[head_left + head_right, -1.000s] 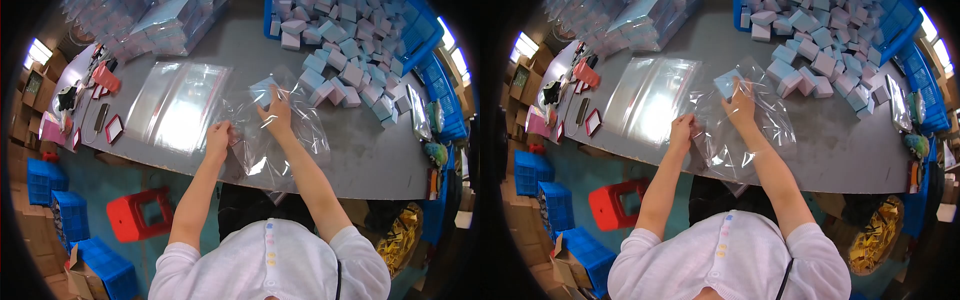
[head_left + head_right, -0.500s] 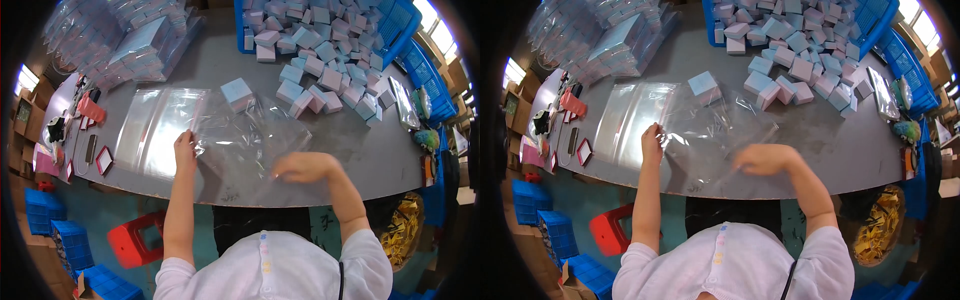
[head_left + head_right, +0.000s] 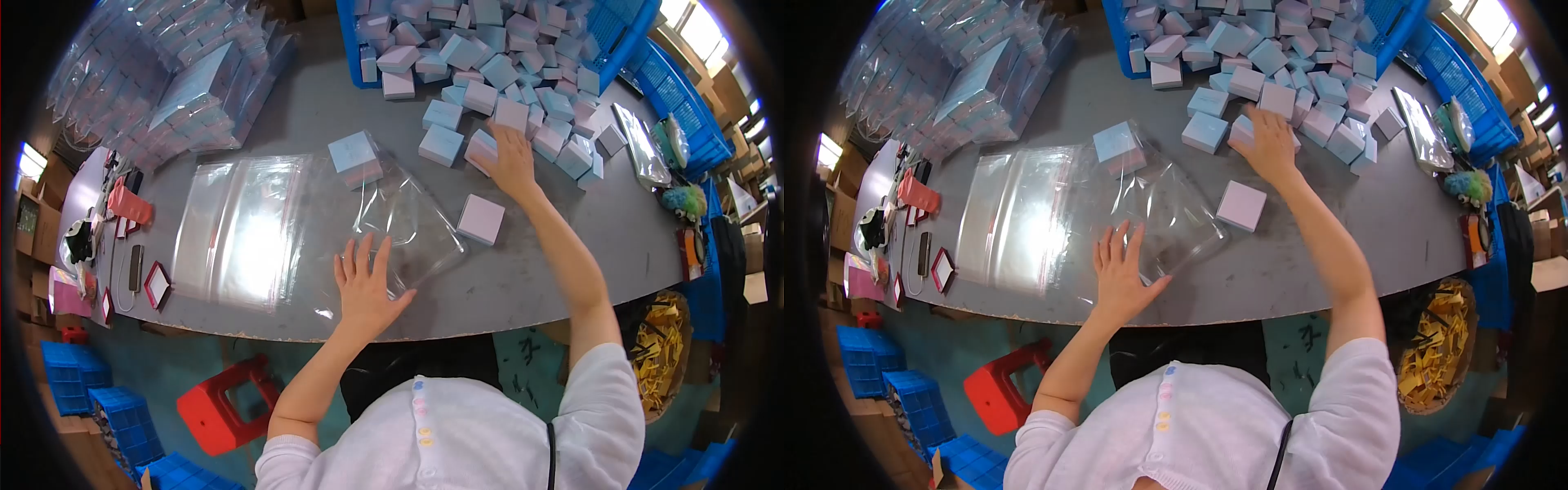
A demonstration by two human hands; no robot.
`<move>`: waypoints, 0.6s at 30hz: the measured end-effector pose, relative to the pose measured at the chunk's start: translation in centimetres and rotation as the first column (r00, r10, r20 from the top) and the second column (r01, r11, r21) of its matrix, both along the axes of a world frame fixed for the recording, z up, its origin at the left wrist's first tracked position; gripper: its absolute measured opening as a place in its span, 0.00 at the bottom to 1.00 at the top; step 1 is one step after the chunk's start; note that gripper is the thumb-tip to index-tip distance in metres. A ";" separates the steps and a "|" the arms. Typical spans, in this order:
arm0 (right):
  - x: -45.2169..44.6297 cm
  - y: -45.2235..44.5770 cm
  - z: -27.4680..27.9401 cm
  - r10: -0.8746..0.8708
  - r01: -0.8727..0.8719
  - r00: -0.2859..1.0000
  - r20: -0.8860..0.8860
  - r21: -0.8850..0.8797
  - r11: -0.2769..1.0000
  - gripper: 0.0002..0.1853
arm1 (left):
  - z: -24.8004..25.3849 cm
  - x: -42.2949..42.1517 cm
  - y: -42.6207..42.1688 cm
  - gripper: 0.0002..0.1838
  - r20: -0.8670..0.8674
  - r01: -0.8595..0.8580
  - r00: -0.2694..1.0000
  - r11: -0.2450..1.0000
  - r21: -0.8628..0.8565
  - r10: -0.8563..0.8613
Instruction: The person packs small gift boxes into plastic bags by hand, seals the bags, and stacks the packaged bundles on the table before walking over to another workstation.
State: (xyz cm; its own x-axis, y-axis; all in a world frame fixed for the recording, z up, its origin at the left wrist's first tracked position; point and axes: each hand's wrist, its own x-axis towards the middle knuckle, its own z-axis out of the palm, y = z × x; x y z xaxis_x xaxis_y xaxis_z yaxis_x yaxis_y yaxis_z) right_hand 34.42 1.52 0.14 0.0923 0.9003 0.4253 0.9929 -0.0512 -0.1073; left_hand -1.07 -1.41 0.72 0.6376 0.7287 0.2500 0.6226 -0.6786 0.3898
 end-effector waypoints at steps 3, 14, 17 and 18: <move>0.8 0.7 -1.9 -0.319 0.319 0.948 0.002 -0.046 0.947 0.31 | -3.9 -0.8 1.5 0.46 -0.034 -0.055 0.998 0.998 0.002 0.055; -1.2 -5.1 0.3 0.256 -0.245 0.859 -0.443 0.084 0.966 0.34 | -5.0 -5.2 5.9 0.35 -0.085 -0.003 0.996 1.000 0.015 0.005; -2.8 -9.6 0.5 0.310 -0.365 0.839 -0.447 -0.040 0.930 0.39 | -6.6 -5.7 7.8 0.23 0.022 0.065 0.998 0.998 -0.017 -0.065; -3.3 -10.6 0.3 0.277 -0.365 0.831 -0.483 -0.096 0.926 0.41 | -6.9 -5.7 8.0 0.18 0.045 0.084 0.996 0.996 -0.007 -0.083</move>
